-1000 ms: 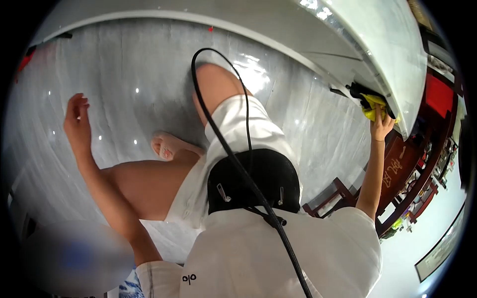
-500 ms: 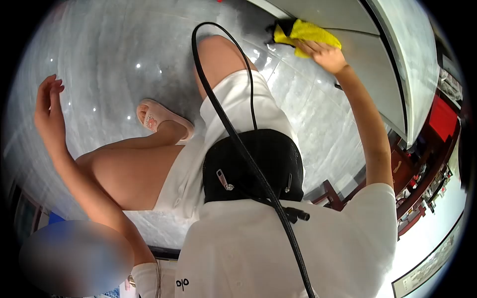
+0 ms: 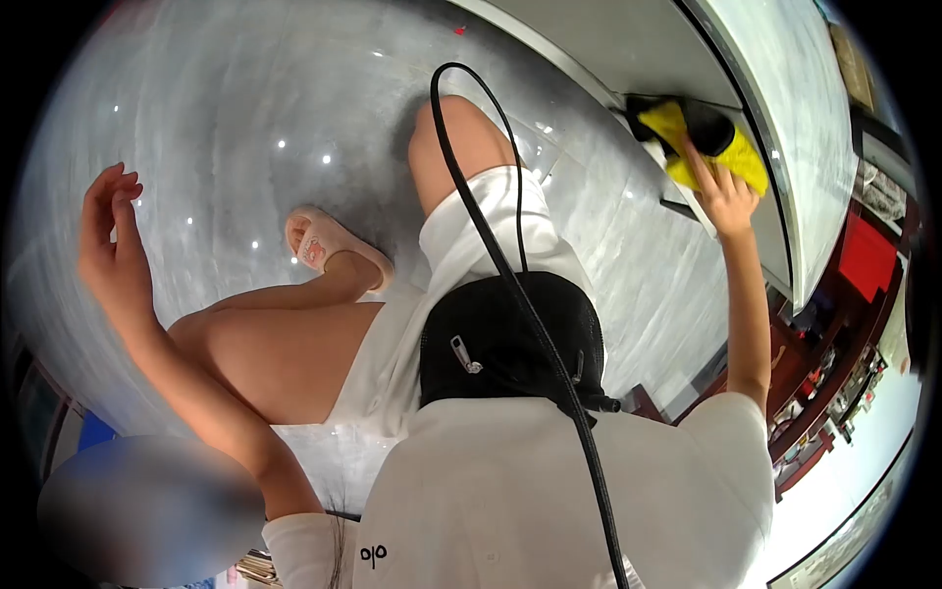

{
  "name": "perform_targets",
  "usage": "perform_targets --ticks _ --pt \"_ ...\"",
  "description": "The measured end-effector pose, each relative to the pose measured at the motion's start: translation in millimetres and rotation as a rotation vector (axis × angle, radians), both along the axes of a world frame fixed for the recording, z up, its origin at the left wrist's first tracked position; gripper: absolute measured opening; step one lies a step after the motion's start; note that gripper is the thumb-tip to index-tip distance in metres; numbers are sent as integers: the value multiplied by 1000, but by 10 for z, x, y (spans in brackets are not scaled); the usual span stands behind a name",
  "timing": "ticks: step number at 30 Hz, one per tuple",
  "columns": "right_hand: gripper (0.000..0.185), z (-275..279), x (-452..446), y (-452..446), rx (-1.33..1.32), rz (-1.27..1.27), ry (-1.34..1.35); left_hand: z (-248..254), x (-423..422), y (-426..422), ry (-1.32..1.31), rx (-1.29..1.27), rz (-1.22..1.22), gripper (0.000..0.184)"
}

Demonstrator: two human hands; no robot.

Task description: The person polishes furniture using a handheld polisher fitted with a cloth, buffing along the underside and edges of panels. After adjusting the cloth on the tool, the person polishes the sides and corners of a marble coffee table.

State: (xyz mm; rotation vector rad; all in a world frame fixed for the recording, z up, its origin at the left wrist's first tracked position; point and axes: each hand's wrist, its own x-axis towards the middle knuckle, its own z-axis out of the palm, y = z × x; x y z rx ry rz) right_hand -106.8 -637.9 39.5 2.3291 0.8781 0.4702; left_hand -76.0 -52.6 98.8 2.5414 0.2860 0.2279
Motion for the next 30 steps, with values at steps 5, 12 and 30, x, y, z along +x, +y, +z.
perform_targets --ticks 5,12,30 --pt "53 -100 912 1194 251 97 -360 51 -66 52 -22 -6 29 20" --pt "58 -800 805 1187 49 -41 506 18 -57 53 34 18 23 20" --pt "42 46 -266 819 3065 -606 1220 -130 301 -758 103 -346 -347 23"
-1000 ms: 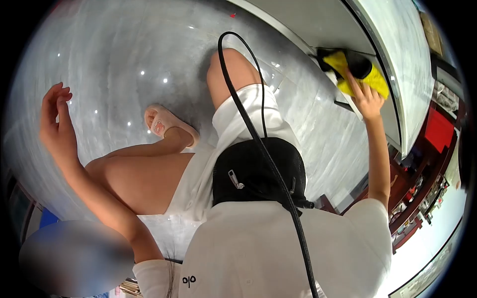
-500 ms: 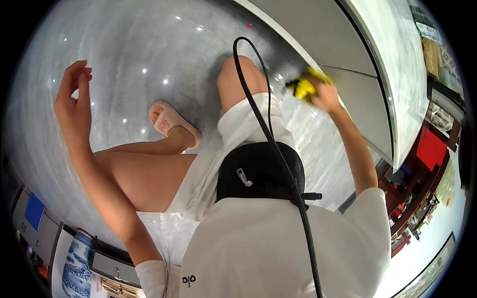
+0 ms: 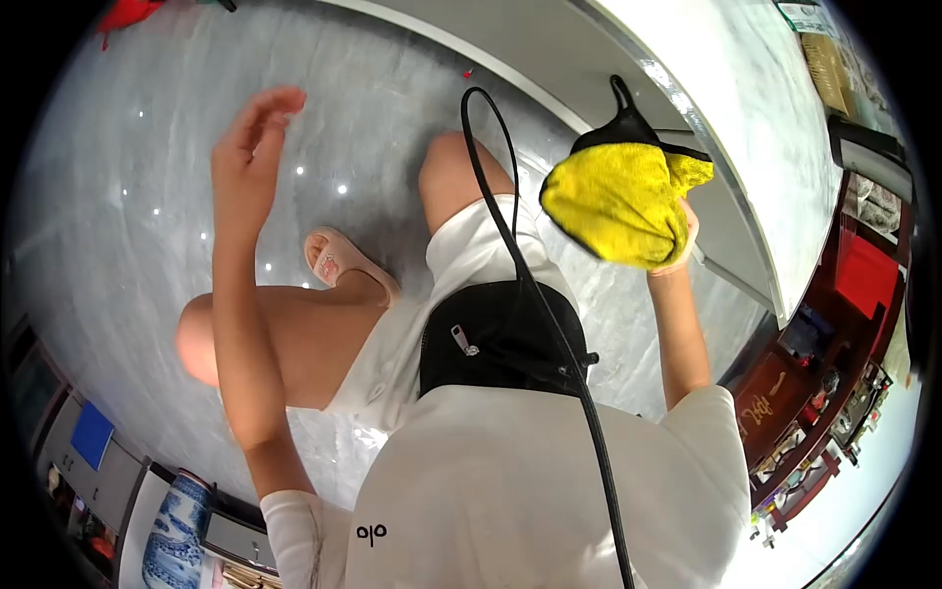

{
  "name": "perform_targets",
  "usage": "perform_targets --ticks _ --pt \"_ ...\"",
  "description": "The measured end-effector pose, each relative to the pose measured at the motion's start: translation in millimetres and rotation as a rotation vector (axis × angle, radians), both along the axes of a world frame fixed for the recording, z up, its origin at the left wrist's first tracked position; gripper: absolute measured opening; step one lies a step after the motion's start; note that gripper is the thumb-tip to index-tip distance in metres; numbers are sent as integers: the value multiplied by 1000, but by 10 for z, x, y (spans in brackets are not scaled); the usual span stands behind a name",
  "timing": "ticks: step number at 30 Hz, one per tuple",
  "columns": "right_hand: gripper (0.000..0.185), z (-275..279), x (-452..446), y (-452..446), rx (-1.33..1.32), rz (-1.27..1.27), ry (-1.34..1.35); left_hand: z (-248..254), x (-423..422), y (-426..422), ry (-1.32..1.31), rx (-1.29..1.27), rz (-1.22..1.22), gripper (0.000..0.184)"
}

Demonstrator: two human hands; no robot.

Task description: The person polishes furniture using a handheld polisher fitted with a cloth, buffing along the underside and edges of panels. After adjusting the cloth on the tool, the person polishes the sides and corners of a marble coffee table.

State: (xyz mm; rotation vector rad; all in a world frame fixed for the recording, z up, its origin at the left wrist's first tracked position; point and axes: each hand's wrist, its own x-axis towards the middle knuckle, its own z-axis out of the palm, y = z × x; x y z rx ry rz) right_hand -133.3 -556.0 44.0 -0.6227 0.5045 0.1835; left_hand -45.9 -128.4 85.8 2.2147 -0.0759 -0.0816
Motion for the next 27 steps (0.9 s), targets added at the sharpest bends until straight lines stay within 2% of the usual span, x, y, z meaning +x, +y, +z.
perform_targets --ticks 2,4,6,8,10,12,13,14,16,17,18,20,21,22,24,25,26,27 --pt "46 211 90 198 86 97 -97 272 162 -273 -131 -405 -72 21" --pt "48 226 113 208 102 124 -113 621 216 -780 20 -617 -271 23" --pt "50 214 153 192 121 148 -133 829 199 -1294 250 -463 -459 40" --pt "50 205 146 166 196 73 -125 574 77 -1721 306 -293 -471 65" --pt "50 300 155 191 231 48 -103 430 46 -1929 521 -222 -614 78" --pt "50 435 229 249 178 36 -55 331 -25 -1966 612 -496 -779 75" --pt "51 511 252 306 -9 26 -24 199 -88 -1993 651 -677 -800 67" --pt "51 535 254 347 -5 20 -25 66 -152 -1997 653 -672 -805 67" --pt "52 544 239 413 -316 29 63 35 -257 -1986 728 -732 -504 53" --pt "55 518 210 451 -409 42 67 25 -297 -1978 574 -563 -455 39" --pt "55 463 188 455 -405 44 69 93 -322 -1973 576 -561 -452 39" --pt "56 303 88 445 -623 172 143 232 -388 -1973 293 -180 -368 32" --pt "64 290 35 422 -561 227 120 188 -439 -2002 228 -178 -349 38" --pt "64 276 -47 447 -560 226 126 153 -488 -2059 233 -179 -351 38" --pt "77 259 -192 582 -504 176 -181 89 -586 -2192 30 -1 -413 47" --pt "90 211 -217 620 -540 187 -285 22 -651 -2255 -53 -11 -513 55" --pt "75 61 -252 609 -558 137 -283 -19 -754 -2352 -83 43 -629 54" --pt "66 11 -268 560 -439 92 -104 -20 -832 -2381 -88 18 -708 55"
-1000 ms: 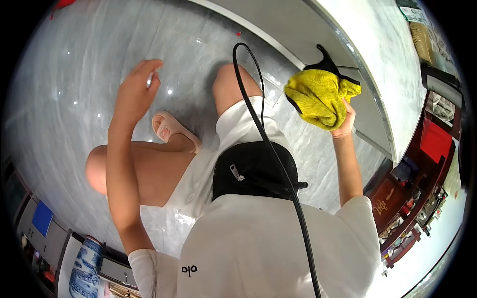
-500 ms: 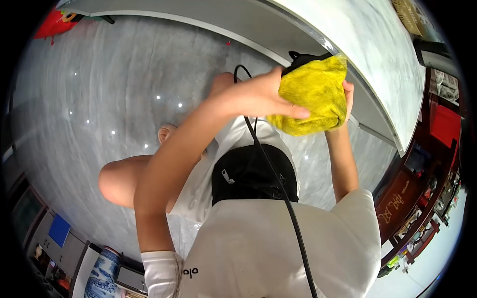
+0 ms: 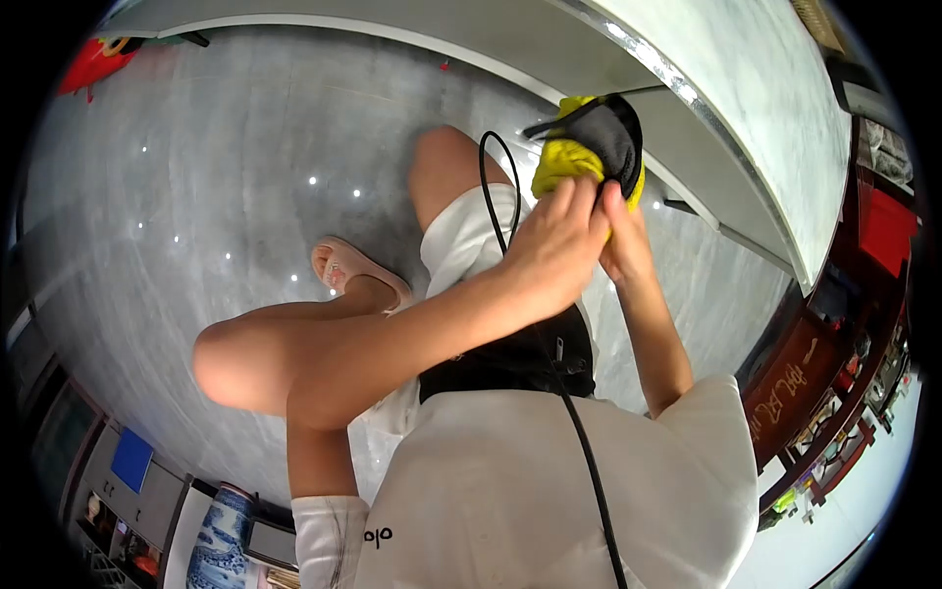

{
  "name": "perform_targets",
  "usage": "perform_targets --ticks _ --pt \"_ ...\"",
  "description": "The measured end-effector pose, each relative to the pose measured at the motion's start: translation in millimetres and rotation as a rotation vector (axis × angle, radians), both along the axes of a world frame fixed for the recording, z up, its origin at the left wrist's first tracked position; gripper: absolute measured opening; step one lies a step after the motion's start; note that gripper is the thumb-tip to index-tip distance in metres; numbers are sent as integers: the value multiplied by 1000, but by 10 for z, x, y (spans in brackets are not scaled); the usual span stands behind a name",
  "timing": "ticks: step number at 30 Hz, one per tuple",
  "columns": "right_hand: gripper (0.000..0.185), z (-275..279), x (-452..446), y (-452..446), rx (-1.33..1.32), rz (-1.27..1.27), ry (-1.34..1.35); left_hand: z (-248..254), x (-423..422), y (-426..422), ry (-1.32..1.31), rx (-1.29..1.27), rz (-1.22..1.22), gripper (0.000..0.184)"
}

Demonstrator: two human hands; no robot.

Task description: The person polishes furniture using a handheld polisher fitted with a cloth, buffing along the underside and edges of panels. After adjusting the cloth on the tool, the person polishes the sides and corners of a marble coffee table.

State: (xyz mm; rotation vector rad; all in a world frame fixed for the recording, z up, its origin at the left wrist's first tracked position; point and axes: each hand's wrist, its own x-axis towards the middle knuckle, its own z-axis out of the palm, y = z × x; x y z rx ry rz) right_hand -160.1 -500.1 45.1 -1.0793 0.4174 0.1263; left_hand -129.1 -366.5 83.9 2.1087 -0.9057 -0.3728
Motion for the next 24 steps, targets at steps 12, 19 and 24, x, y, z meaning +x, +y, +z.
perform_targets --ticks 12,19,24 --pt "54 -34 -624 -1351 -794 -1242 -282 89 162 1481 508 -359 282 26" --pt "71 -459 86 -1748 -895 -1597 -448 35 528 1892 375 -562 836 21" --pt "36 -1147 293 -981 -2077 -416 -665 -121 525 1938 247 -293 787 21"
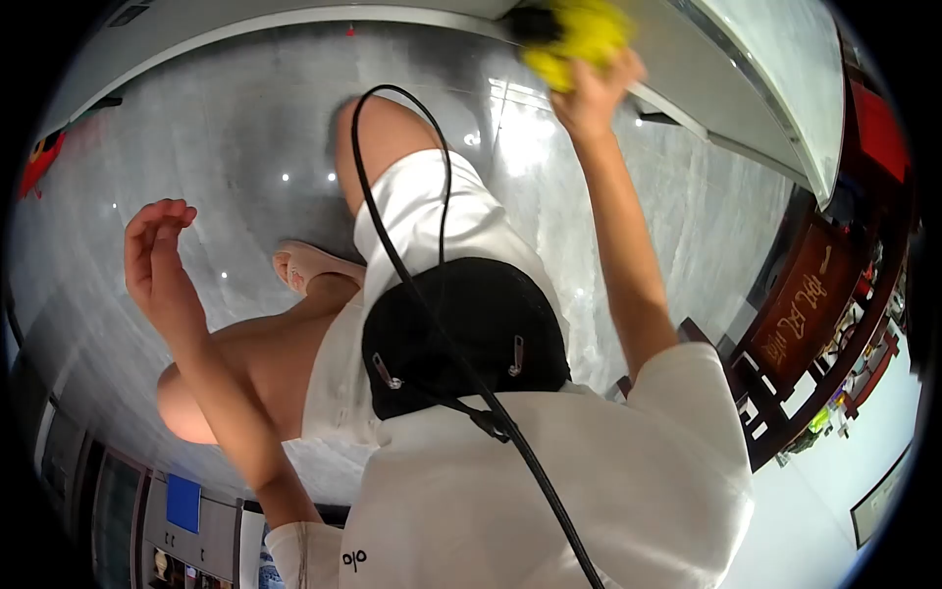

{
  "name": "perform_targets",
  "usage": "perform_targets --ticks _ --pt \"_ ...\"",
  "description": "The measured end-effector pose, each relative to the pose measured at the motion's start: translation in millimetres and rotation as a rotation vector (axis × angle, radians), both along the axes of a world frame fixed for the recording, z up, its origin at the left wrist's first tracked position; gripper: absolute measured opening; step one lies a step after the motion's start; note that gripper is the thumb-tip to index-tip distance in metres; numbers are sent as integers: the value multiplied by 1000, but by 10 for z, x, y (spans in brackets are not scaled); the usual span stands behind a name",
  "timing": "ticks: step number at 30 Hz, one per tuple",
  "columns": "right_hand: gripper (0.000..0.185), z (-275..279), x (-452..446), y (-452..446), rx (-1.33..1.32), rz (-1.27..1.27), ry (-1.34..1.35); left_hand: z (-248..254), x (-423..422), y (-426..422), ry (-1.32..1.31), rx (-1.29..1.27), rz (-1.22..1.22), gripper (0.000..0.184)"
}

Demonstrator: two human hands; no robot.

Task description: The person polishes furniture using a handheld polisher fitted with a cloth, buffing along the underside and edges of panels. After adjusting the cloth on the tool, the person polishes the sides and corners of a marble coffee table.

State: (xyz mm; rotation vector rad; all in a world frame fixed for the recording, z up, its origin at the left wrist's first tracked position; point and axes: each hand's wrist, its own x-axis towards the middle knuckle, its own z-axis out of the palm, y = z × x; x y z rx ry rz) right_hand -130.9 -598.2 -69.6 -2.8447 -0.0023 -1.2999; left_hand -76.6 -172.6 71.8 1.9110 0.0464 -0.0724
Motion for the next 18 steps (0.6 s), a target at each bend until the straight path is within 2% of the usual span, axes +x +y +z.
perform_targets --ticks 1,3,4,6,7,9,11,13,15,17,18 --pt "26 -53 30 -79 -170 167 102 -19 -13 13 8 54 -18 20" --pt "24 -11 -93 -433 -268 166 109 -71 -20 23 4 103 -28 19" --pt "25 72 -217 -623 -252 182 5 -99 -39 52 -1 154 7 19" --pt "28 242 -634 -1073 -306 -43 -39 -81 -94 114 12 211 30 19" --pt "37 445 -778 -1121 -234 -135 -46 -57 -95 136 1 220 48 18" --pt "54 340 -1061 -1401 65 -441 -140 -20 -131 145 -19 230 68 18" --pt "58 158 -955 -1357 548 -385 -425 -4 -173 130 -47 233 40 17" --pt "57 -579 -1172 -1664 453 -722 -170 -44 -226 124 -39 249 21 17" --pt "56 -787 -1265 -1436 860 -886 18 -112 -276 175 -29 264 17 17" --pt "51 -709 -1356 -1380 1302 -503 -196 -181 -279 287 -4 283 25 18" --pt "51 -763 -1434 -1468 1246 -460 -312 -184 -281 332 -2 286 26 18"
